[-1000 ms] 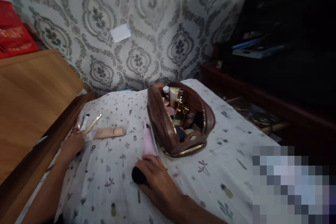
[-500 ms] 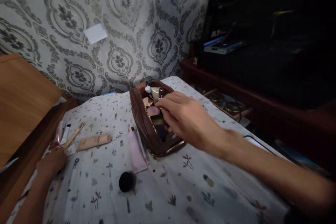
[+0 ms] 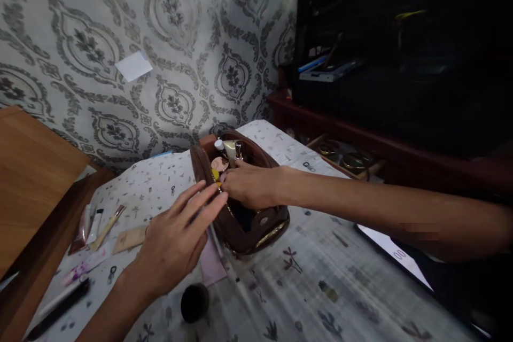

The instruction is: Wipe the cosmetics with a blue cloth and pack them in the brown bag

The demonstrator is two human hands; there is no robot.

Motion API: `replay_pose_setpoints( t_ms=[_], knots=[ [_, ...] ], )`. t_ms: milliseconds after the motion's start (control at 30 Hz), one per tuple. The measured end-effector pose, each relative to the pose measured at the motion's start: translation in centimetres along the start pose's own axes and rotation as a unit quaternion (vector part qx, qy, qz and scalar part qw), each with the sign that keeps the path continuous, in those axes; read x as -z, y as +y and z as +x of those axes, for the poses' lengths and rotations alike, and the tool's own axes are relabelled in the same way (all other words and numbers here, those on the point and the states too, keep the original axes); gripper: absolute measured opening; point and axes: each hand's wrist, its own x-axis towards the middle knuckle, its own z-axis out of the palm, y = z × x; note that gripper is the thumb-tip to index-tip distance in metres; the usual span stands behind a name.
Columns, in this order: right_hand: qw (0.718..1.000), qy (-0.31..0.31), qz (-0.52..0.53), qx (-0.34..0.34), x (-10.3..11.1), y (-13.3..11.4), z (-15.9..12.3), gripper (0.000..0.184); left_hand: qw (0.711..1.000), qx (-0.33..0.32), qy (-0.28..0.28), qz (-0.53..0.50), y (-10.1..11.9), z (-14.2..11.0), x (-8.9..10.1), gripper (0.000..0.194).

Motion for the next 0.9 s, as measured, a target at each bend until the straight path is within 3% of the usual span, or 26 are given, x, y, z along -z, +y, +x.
replay_pose_setpoints(
  t_ms=[100,167,333,600,733,900],
  knots=[
    [0.987,-0.128,-0.08,0.045,0.7,0.0,0.3,0.021,0.999,-0.025,-0.018,0.03,0.5,0.4,-0.6,0.048],
    [0.98,-0.159,-0.099,0.062,1.0,0.2,0.5,0.019,0.999,-0.015,-0.011,0.041,0.6,0.1,-0.8,0.047],
    [0.989,-0.109,-0.064,0.076,0.7,1.5,0.8,0.015,0.999,-0.003,-0.005,0.054,0.9,-0.2,-0.5,0.046],
    [0.999,0.021,0.029,-0.002,2.5,3.3,1.5,0.022,0.999,0.015,-0.008,0.04,1.1,-0.6,-0.8,0.053],
    [0.997,0.006,0.07,0.01,2.5,3.6,2.2,0.019,0.999,0.018,-0.003,0.049,1.3,-0.8,-1.0,0.05],
    [0.993,-0.077,0.08,0.031,0.3,3.1,3.1,0.016,0.998,0.018,-0.008,0.06,1.5,-0.9,-1.2,0.051]
  ],
)
